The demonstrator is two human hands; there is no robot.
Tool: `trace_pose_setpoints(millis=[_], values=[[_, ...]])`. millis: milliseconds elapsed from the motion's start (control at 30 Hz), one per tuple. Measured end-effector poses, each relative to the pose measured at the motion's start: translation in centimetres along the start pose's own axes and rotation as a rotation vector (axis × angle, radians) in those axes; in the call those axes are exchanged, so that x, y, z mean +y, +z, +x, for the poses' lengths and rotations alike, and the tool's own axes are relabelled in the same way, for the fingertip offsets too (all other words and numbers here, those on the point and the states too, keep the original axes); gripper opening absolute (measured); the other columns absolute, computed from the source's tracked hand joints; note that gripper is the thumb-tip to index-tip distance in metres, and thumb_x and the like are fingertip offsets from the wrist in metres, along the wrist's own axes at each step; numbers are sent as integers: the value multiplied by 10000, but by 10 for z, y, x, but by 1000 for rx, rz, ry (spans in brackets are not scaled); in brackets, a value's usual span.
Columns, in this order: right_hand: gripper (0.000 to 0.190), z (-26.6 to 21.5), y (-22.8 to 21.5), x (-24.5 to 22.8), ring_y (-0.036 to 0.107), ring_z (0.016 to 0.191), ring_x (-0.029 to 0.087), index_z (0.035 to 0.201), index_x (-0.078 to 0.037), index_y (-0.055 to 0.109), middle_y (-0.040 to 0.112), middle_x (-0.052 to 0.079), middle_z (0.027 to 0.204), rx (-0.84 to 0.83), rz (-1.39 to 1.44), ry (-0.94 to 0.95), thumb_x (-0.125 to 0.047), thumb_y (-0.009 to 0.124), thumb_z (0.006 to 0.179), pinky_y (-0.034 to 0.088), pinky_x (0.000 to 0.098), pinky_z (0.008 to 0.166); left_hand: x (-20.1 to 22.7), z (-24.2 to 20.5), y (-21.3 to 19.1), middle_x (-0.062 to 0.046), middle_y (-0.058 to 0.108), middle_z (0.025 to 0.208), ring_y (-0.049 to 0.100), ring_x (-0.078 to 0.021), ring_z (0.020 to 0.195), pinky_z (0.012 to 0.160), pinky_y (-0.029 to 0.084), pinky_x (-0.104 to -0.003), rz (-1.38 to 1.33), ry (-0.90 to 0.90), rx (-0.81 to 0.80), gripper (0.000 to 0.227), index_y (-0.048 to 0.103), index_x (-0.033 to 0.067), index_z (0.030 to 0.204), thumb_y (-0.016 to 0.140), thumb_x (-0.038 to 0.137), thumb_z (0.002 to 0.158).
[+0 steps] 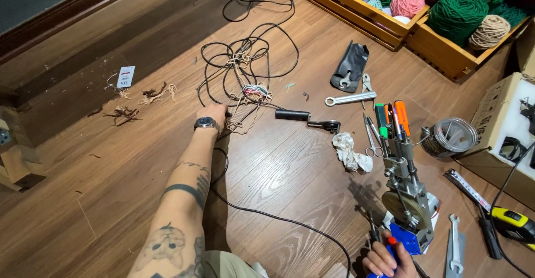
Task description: Reassembling a tufting gun by attaching metal components, screws, and connecting wires while sitting on the floor.
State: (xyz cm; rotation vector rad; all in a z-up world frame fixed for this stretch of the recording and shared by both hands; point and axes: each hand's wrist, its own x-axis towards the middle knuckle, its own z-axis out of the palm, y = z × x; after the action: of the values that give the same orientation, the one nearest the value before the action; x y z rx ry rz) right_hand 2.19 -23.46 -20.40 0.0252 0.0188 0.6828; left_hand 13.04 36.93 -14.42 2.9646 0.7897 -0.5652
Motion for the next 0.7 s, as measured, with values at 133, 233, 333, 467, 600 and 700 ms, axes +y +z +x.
trace_pose_setpoints(millis=[133, 233, 333, 467, 600, 700], values=[[324, 1, -1, -1, 457, 555, 126, 1353, -77, 547, 487, -4, 735, -5, 0, 25, -266, 601, 1095, 450, 326, 597, 9, -22, -28, -107, 718, 1152, 701, -299, 1061, 884, 624, -484, -50, 18, -41, 224, 663, 161, 1232, 639, 159, 1010], [282, 0, -5, -4, 431, 557, 122, 1314, -114, 540, 459, -16, 729, 5, -23, 60, -286, 586, 1096, 441, 329, 623, 36, -40, -56, -68, 580, 962, 527, -170, 778, 682, 535, -301, -385, 139, -14, 115, 554, 115, 1099, 524, 176, 1006], [277, -5, -12, -7, 445, 559, 125, 1268, -149, 521, 475, -24, 705, 81, -15, 80, -292, 637, 1062, 431, 336, 617, 67, -23, -54, -78, 600, 1101, 587, -169, 891, 830, 587, -295, -491, 197, 5, 231, 572, 84, 1238, 564, 165, 1023], [292, -7, -24, -6, 478, 591, 124, 1280, -148, 531, 497, -34, 705, 86, -41, 68, -310, 632, 1060, 424, 348, 643, 107, 7, -46, -99, 668, 1247, 635, -257, 1055, 886, 538, -398, -391, 383, 100, 371, 656, 166, 1334, 603, 147, 967], [306, -9, -26, -9, 520, 596, 130, 1274, -156, 536, 522, -27, 712, 135, -92, 71, -300, 657, 1033, 450, 367, 652, 146, 32, -41, -54, 742, 1219, 700, -289, 1118, 877, 579, -537, -134, 339, -83, 604, 726, 325, 1266, 607, -104, 859], [252, -8, -26, -7, 439, 550, 117, 1287, -139, 561, 456, -33, 670, 145, -96, 64, -259, 558, 1066, 418, 336, 613, 149, 31, -43, -37, 728, 1009, 691, -188, 890, 766, 626, -337, -186, 286, -161, 281, 694, 183, 1244, 628, 49, 1005]])
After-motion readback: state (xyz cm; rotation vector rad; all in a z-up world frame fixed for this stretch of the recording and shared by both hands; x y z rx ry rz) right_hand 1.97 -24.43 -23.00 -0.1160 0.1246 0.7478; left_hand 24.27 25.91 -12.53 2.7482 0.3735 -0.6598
